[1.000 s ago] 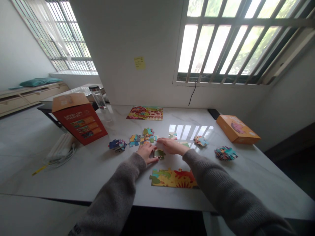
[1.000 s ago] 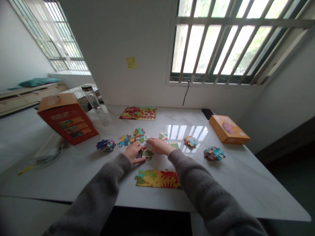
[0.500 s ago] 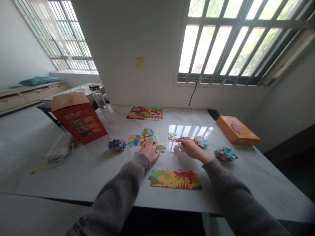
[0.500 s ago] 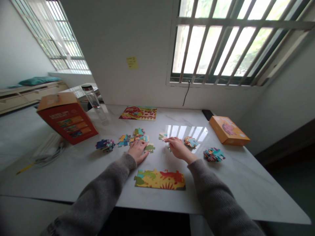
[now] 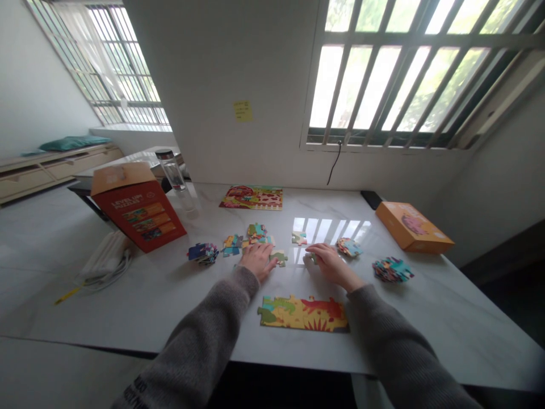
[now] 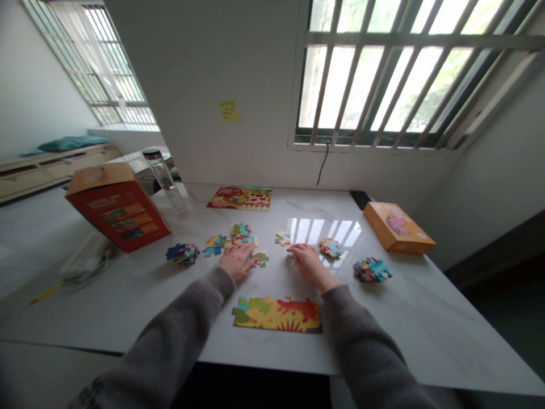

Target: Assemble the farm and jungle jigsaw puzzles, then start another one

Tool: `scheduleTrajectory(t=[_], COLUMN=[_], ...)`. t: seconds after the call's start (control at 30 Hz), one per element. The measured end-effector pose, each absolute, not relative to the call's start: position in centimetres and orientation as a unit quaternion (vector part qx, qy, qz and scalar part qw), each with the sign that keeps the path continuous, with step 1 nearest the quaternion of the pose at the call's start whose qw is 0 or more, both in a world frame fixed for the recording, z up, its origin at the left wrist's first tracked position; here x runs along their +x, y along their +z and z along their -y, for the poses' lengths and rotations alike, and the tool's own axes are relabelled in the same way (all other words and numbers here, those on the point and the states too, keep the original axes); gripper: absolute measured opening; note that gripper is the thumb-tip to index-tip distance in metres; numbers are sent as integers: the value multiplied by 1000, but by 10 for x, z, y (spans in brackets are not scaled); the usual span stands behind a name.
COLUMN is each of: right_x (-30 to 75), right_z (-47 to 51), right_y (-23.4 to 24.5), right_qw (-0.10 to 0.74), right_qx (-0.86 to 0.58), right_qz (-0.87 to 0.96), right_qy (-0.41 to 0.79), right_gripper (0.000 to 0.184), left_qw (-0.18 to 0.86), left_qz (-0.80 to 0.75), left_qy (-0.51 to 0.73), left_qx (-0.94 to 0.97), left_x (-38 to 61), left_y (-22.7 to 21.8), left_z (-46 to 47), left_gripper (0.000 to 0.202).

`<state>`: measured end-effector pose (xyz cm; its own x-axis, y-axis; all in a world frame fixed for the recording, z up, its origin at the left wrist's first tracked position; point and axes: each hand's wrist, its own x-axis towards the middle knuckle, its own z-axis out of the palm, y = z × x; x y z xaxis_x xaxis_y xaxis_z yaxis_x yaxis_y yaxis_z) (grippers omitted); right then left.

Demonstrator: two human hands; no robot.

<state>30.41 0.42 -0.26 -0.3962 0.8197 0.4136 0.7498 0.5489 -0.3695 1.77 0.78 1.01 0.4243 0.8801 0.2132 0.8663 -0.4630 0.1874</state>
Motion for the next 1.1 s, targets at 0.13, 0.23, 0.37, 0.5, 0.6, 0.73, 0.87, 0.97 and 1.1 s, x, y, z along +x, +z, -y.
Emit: scheduleTrajectory(t=[0.13,0.23,0.37,0.5,0.6,0.73,0.87,0.97,1.1], right_x=[305,304,302,302,301,301,299,295,287], right_z=[-5,-4,-1,2,4,1,-15,-35,-66], right_y=[-5,-5,-2,2,3,1,2,8,18], right_qw=[284,283,291,292,291,299,287,246,175], right_qx=[-471,-468,-467,-466,-467,-461,-459,-470,-516], right_qz=[833,835,832,832,831,831,838,847,838], right_qy=[57,62,69,76,81,85,63,36,34], right_gripper=[37,37,34,30,29,29,30,27,31], left_qw=[7,2,34,61,65,75,93,90,81], left_qz=[-538,-537,-493,-472,-472,-463,-424,-434,-458], left_qy=[137,145,155,157,152,170,173,165,158], left_qx=[832,831,856,866,866,867,884,881,871], left_x=[15,12,9,5,0,-2,4,8,6], left_y=[6,6,10,13,13,13,11,9,11], left_z=[-13,-16,-14,-12,-13,-14,-14,-13,-12], left_gripper=[41,44,53,40,30,38,43,29,26])
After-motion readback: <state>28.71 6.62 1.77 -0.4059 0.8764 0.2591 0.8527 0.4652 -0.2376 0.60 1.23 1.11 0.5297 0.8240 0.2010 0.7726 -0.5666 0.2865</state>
